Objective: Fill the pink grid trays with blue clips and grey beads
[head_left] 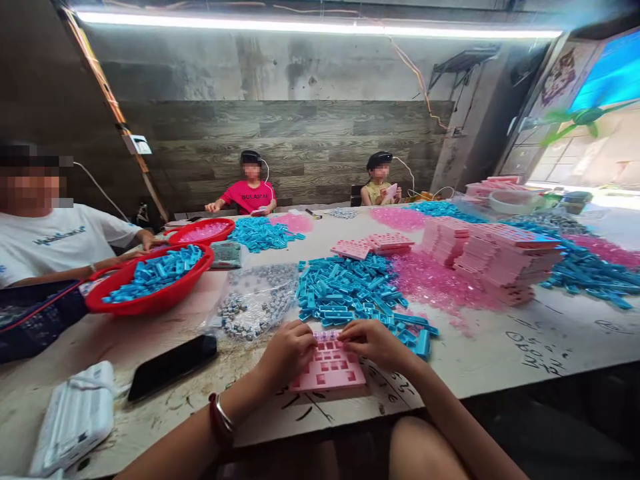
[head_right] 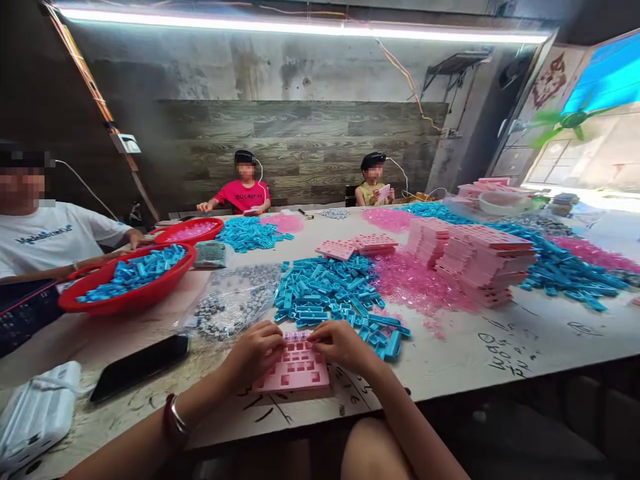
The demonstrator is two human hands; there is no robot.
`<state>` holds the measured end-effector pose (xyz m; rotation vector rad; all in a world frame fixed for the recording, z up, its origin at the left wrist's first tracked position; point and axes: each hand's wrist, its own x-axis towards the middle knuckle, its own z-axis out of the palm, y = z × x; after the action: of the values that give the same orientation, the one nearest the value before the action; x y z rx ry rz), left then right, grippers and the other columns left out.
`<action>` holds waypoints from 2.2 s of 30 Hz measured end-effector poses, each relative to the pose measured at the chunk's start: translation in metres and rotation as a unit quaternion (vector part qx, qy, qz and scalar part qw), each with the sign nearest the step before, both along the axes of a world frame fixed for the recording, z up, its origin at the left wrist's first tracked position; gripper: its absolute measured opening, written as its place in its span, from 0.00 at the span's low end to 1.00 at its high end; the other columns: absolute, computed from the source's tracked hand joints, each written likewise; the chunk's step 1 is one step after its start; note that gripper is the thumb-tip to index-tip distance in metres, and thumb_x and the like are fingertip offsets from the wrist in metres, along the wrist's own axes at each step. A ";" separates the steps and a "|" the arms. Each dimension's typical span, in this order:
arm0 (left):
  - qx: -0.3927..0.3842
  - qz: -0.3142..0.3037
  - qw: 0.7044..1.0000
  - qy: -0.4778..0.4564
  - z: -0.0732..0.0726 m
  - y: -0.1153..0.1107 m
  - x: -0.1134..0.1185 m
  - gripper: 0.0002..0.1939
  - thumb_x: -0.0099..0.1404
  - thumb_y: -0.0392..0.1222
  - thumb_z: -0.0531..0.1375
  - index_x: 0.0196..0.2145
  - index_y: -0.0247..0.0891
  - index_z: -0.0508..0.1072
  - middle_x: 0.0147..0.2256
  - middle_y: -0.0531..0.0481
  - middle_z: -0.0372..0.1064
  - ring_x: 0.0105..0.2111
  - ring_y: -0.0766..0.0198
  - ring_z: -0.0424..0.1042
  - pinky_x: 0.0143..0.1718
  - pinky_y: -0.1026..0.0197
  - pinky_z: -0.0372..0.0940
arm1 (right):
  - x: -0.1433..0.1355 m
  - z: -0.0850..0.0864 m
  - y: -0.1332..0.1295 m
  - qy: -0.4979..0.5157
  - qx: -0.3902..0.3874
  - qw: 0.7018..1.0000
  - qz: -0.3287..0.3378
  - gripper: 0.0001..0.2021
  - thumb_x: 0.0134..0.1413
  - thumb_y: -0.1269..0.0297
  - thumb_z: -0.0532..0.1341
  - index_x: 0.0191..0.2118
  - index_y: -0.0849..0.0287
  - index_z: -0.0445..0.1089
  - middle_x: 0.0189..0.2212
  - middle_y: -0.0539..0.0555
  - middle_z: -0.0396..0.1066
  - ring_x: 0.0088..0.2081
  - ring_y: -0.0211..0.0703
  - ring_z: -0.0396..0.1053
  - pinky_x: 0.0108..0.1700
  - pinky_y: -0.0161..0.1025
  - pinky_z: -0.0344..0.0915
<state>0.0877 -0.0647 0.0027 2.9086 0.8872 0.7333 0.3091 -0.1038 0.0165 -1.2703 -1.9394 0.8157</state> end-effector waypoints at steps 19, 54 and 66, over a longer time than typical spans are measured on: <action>0.003 -0.022 0.998 0.060 0.009 -0.005 0.002 0.06 0.63 0.33 0.54 0.30 0.34 0.70 0.34 0.47 0.65 0.38 0.61 0.62 0.39 0.59 0.64 | 0.002 -0.005 0.003 -0.003 0.026 1.000 0.002 0.07 0.48 0.67 0.61 0.33 0.59 0.76 0.31 0.55 0.74 0.33 0.40 0.70 0.34 0.34 0.65; -0.137 0.005 0.989 -0.057 0.014 0.002 -0.011 0.10 0.54 0.32 0.55 0.36 0.36 0.66 0.35 0.48 0.65 0.37 0.60 0.64 0.39 0.59 0.61 | -0.054 -0.019 0.017 0.001 0.216 0.976 -0.008 0.10 0.41 0.78 0.61 0.32 0.58 0.69 0.30 0.51 0.69 0.37 0.41 0.65 0.40 0.37 0.62; -0.169 0.010 0.982 -0.084 0.020 0.005 -0.016 0.05 0.55 0.35 0.60 0.32 0.37 0.70 0.33 0.50 0.67 0.35 0.62 0.66 0.40 0.60 0.61 | -0.052 -0.026 0.019 0.000 0.231 0.973 0.010 0.05 0.47 0.67 0.64 0.34 0.57 0.72 0.31 0.53 0.71 0.35 0.40 0.67 0.37 0.37 0.65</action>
<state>0.0718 -0.0593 0.0224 2.5070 0.9216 0.7339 0.2570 -0.0844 -0.0100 -0.9686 -1.9922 0.3380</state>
